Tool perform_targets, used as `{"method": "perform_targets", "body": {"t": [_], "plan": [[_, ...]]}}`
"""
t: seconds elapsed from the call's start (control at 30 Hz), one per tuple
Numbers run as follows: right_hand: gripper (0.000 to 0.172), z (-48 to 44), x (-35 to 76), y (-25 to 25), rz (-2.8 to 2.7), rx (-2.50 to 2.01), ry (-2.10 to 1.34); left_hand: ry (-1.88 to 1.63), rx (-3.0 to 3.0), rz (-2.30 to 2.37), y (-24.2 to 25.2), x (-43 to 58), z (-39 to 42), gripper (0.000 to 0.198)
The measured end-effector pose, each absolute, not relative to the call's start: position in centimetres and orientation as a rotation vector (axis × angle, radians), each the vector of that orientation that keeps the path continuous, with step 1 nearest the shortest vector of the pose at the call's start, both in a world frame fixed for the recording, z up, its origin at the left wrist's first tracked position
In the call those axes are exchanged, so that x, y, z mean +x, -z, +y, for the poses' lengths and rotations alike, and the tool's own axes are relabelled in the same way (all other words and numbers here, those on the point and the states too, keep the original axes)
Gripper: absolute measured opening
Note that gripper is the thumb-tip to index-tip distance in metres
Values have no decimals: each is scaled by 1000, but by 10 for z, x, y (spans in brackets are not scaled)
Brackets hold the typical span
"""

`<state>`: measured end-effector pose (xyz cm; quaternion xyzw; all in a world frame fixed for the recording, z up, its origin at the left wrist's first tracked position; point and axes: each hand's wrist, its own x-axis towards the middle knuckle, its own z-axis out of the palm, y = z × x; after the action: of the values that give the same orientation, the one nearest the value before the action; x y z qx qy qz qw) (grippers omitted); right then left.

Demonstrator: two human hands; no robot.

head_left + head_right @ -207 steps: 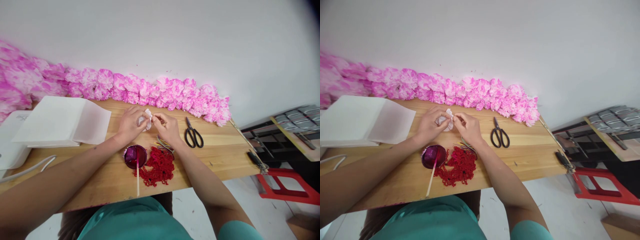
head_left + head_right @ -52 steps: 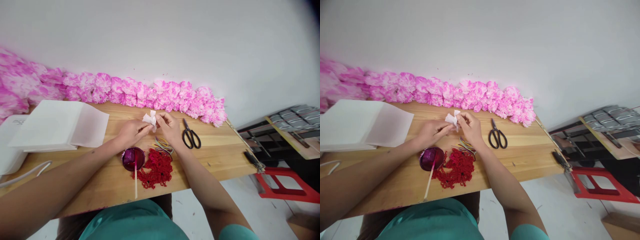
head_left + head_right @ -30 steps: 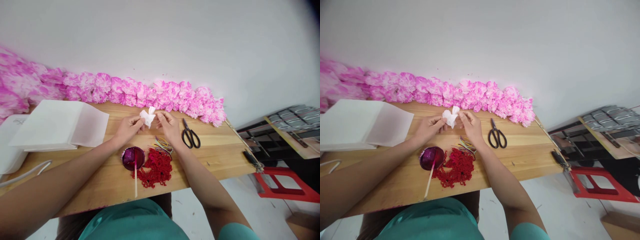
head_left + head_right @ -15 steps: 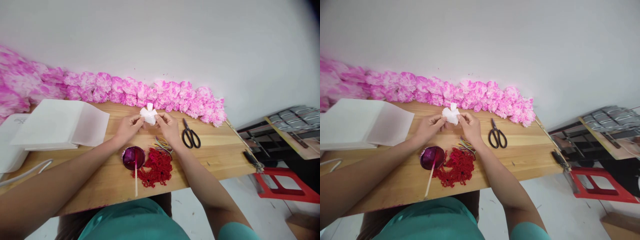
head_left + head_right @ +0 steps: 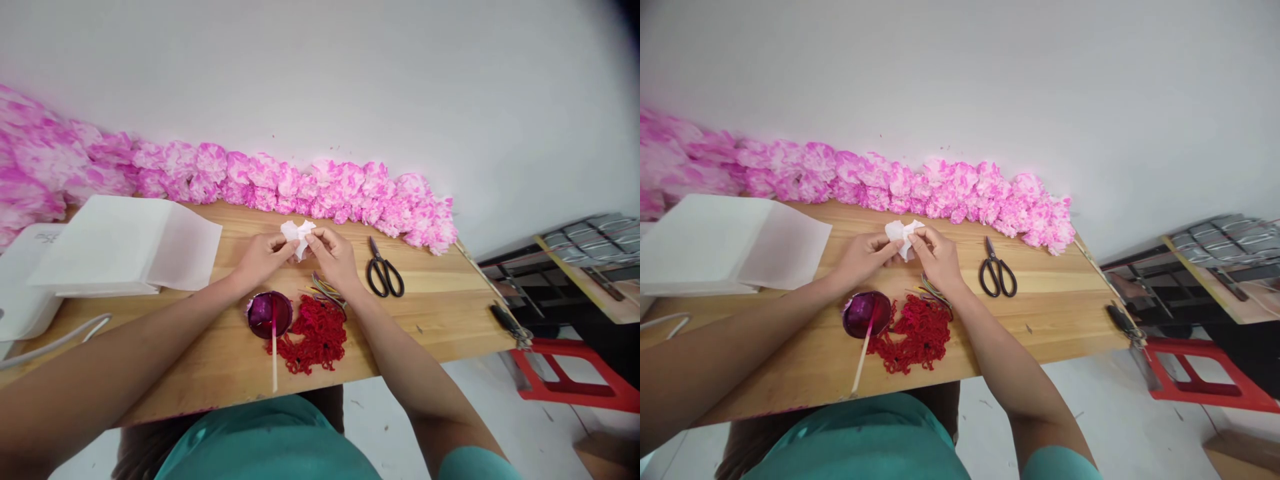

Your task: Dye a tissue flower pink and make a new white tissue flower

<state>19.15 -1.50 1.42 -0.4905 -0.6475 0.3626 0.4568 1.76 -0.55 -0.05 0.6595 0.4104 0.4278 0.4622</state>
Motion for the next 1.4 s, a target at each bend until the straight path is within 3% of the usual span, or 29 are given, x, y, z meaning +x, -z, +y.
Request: {"method": "perform_targets", "body": {"t": [0.37,0.6,0.8,1.0,1.13,1.4], "plan": [[44,-7,199,-11,-1421,-1242,-1027,-1076,1496,949,-3,16,-4,37],[25,-14,192,-16,-1572,-1316,-750,-1060,1499,973,-7,17,-5,32],[27,-4,199,-10,-1373,-1214,-973,-1112,1456,944,-4,13,-2,32],[26,-9,192,-11,-1430,-1170,-979,-1057,1523,951,-4,15,-5,50],[21,-10,191,-12,-1433,-1156,-964,-994,1577,987,0,18,-6,43],[31,0,203,-10,-1223,-1161,-1048,-1057,1431,940,-2,16,-5,35]]}}
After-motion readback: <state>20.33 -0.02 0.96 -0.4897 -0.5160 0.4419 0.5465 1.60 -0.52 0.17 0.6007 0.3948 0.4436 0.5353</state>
